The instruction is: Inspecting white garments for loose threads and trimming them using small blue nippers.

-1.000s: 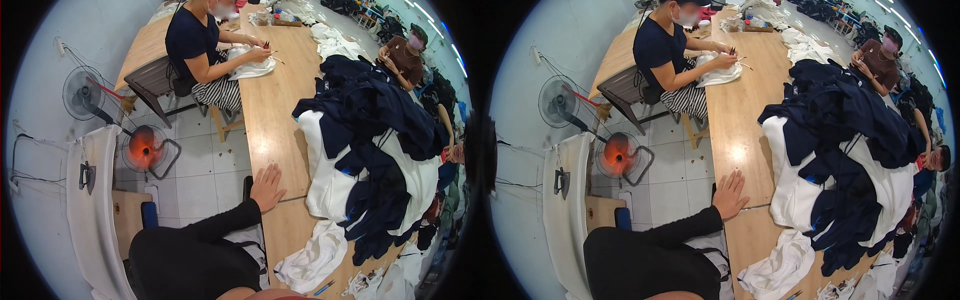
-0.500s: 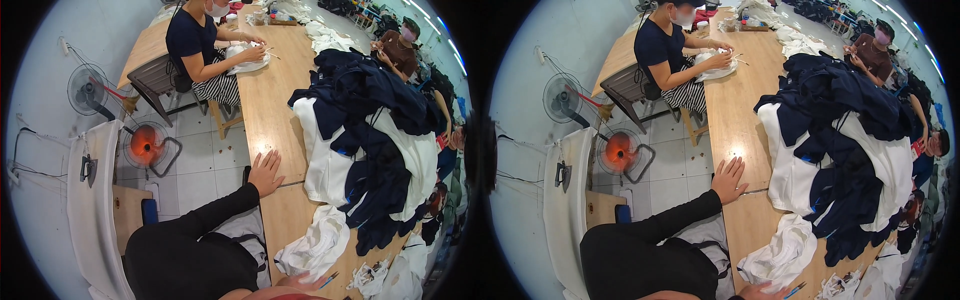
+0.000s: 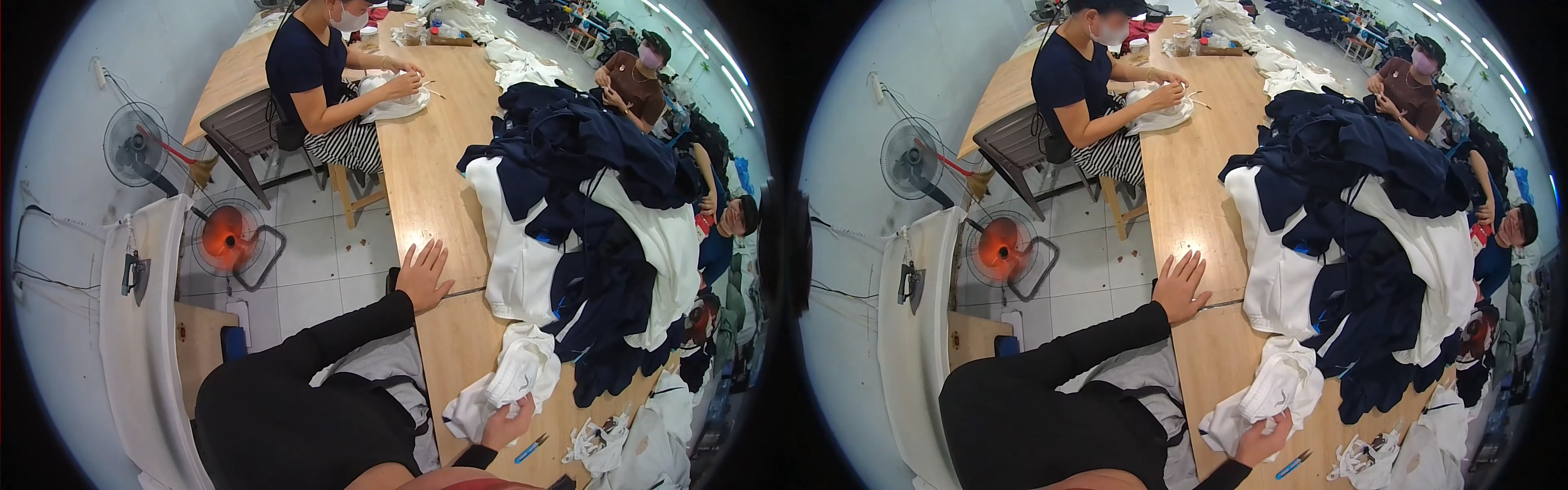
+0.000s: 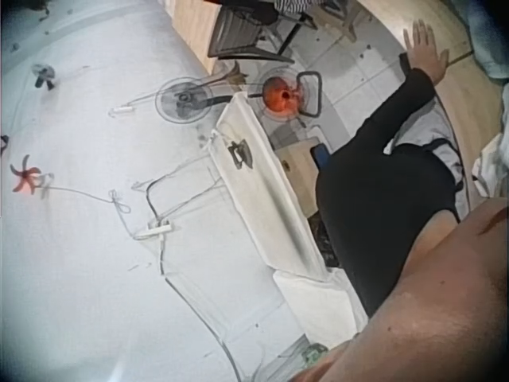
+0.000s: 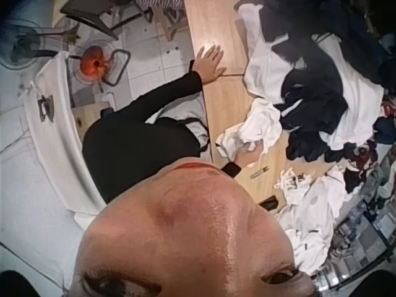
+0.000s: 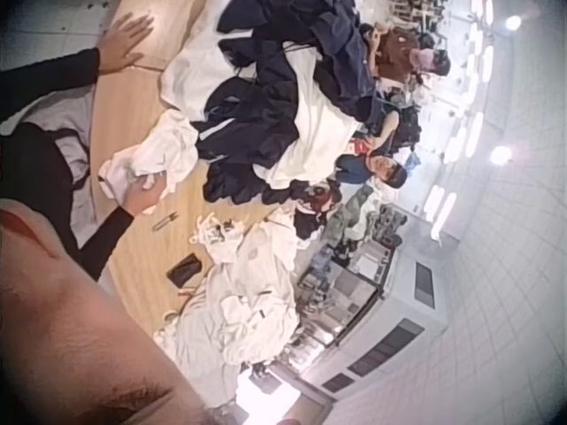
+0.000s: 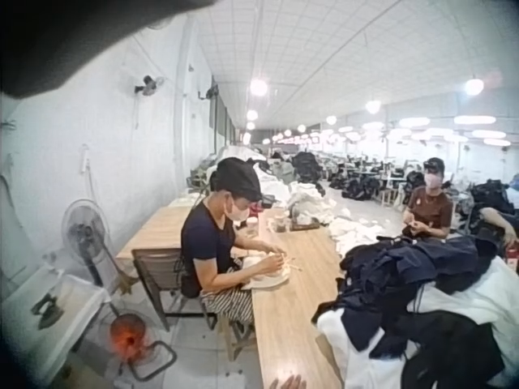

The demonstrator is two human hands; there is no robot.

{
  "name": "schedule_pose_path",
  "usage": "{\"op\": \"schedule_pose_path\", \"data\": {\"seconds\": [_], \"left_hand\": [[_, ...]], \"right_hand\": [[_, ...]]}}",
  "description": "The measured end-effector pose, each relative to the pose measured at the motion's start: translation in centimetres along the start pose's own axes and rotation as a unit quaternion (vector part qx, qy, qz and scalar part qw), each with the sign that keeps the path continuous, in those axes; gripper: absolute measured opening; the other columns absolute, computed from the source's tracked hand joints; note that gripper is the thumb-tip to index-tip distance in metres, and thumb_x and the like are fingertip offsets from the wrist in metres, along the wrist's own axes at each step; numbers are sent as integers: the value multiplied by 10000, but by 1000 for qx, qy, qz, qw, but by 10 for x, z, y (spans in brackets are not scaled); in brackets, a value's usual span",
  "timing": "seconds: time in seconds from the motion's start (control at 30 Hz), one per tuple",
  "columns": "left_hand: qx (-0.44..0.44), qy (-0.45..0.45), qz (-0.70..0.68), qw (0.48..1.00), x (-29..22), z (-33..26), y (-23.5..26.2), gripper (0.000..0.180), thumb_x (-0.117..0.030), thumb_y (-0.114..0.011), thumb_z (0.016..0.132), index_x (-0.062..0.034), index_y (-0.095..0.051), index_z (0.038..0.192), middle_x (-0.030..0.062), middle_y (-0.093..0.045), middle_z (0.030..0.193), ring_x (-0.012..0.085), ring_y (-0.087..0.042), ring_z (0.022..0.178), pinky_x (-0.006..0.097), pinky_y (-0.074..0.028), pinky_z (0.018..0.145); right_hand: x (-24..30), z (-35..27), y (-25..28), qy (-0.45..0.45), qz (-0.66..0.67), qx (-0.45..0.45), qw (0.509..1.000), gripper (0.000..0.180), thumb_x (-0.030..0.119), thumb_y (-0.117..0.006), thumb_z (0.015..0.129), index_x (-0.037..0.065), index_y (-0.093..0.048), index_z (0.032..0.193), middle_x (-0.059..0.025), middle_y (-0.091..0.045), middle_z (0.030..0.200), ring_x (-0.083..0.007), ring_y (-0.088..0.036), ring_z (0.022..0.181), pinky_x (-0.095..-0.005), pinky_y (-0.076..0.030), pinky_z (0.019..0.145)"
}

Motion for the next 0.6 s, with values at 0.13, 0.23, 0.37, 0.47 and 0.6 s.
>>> {"op": "schedule_pose_path", "data": {"seconds": [0.13, 0.23, 0.37, 0.47, 0.6], "left_hand": [[-71, -76, -300, 948, -33, 3, 22, 941, -450, -757, 943, -42, -350, 1686, 268, -307, 1740, 449, -275, 1618, 604, -252, 1295], [-45, -221, -361, 905, -80, -22, 51, 1050, -426, -855, 895, -63, -305, 1713, 294, -262, 1747, 481, -294, 1605, 560, -271, 1295], [56, -295, -404, 864, -155, -55, 33, 901, -380, -826, 929, -70, -398, 1659, 257, -417, 1650, 458, -369, 1561, 562, -295, 1285], [155, -320, -418, 836, -174, -74, 4, 747, -315, -796, 947, -80, -486, 1585, 218, -548, 1520, 423, -471, 1471, 555, -346, 1247], [187, -275, -399, 854, -159, -80, -12, 580, -213, -762, 940, -105, -576, 1478, 157, -645, 1325, 375, -599, 1255, 521, -450, 1107]], "right_hand": [[44, -7, 75, 113, 81, -40, 990, 419, 4, -725, 916, -69, -656, 1323, -243, -725, 1280, -390, -678, 1212, -435, -501, 1071], [53, -18, 120, 93, 172, -144, 970, 265, 67, -827, 939, 28, -688, 1161, -245, -699, 1289, -354, -681, 1054, -477, -568, 905], [25, 11, 121, 123, 124, -112, 978, 376, 36, -743, 951, 0, -626, 1306, -235, -674, 1392, -363, -637, 1233, -498, -483, 1088], [6, -1, 103, 141, -266, -75, 951, 286, -9, -672, 989, -36, -692, 1272, -205, -694, 1406, -366, -644, 1291, -468, -459, 1148], [-16, -18, 75, -163, 81, -71, 981, 299, 165, -699, 1069, -41, -702, 1286, -188, -710, 1343, -298, -662, 1249, -431, -523, 1032]]}}
Point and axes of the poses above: each hand's wrist, its own z-axis towards the middle knuckle, its own y-axis out of the back of the hand, x = y × z, the point moved 5 cm from there along z, towards the middle knuckle
